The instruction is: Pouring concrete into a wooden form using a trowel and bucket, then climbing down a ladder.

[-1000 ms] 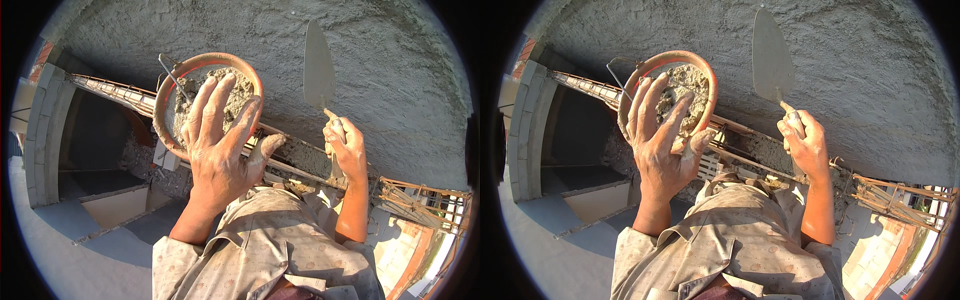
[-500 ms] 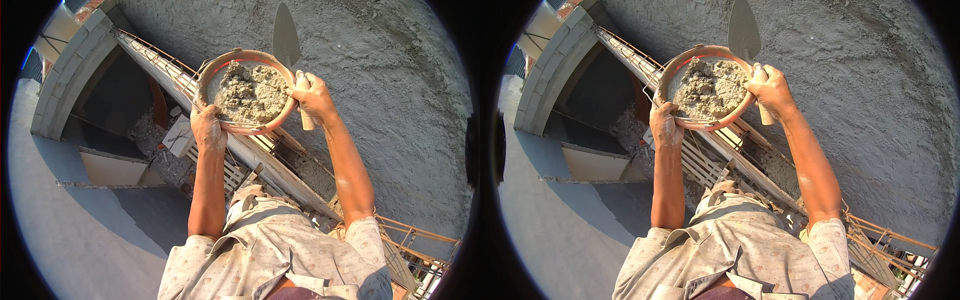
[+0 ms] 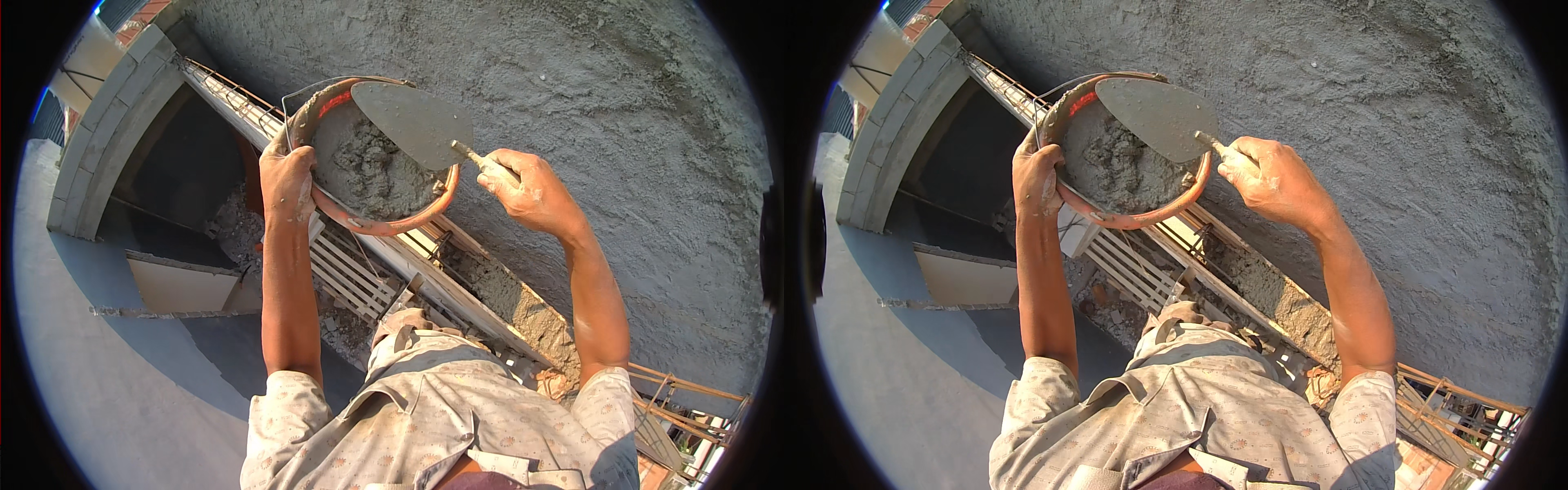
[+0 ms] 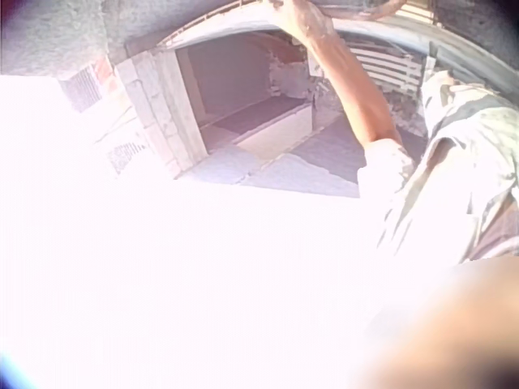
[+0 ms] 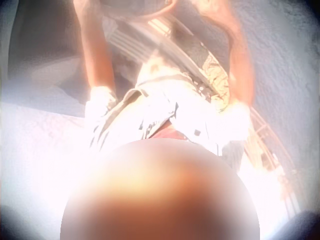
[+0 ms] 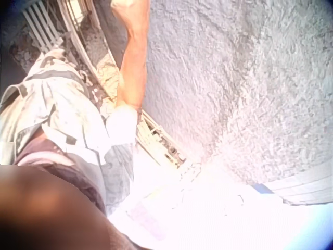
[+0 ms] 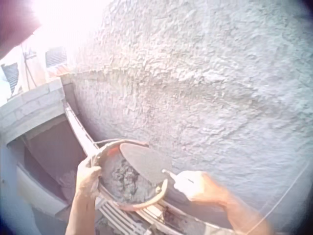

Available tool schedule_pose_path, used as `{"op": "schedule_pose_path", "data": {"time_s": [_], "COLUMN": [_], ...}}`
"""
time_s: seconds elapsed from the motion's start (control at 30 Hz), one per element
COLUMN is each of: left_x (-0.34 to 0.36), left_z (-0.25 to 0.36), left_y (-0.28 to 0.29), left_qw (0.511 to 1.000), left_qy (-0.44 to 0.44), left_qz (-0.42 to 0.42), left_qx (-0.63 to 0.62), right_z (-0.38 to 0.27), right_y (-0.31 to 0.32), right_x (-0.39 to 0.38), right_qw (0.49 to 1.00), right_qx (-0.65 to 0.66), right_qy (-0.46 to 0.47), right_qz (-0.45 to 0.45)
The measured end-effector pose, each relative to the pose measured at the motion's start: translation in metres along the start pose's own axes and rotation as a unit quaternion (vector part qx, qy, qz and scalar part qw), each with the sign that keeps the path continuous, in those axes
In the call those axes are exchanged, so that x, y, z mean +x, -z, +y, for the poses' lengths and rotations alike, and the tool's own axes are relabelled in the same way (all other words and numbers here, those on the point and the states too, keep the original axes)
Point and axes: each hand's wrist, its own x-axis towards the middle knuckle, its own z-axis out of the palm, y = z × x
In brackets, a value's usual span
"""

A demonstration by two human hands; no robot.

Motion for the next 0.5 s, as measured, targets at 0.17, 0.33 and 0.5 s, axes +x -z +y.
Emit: {"op": "schedule_pose_path", "data": {"time_s": [0.17, 0.33, 0.5], "left_x": [-0.001, 0.006, 0.004], "left_z": [0.005, -0.004, -0.009], "left_y": [-0.02, -0.008, -0.004], "left_qw": [0.999, 0.999, 0.995], "left_qy": [-0.023, -0.027, -0.032], "left_qz": [-0.023, -0.002, 0.007], "left_qx": [0.003, -0.044, -0.093], "right_z": [-0.024, -0.029, -0.048], "right_y": [-0.01, -0.04, -0.034], "right_x": [0.009, 0.037, 0.044], "right_qw": [0.953, 0.979, 0.953], "right_qx": [-0.3, -0.085, 0.095], "right_qy": [0.04, 0.051, -0.09], "right_qz": [-0.018, -0.176, -0.273]}}
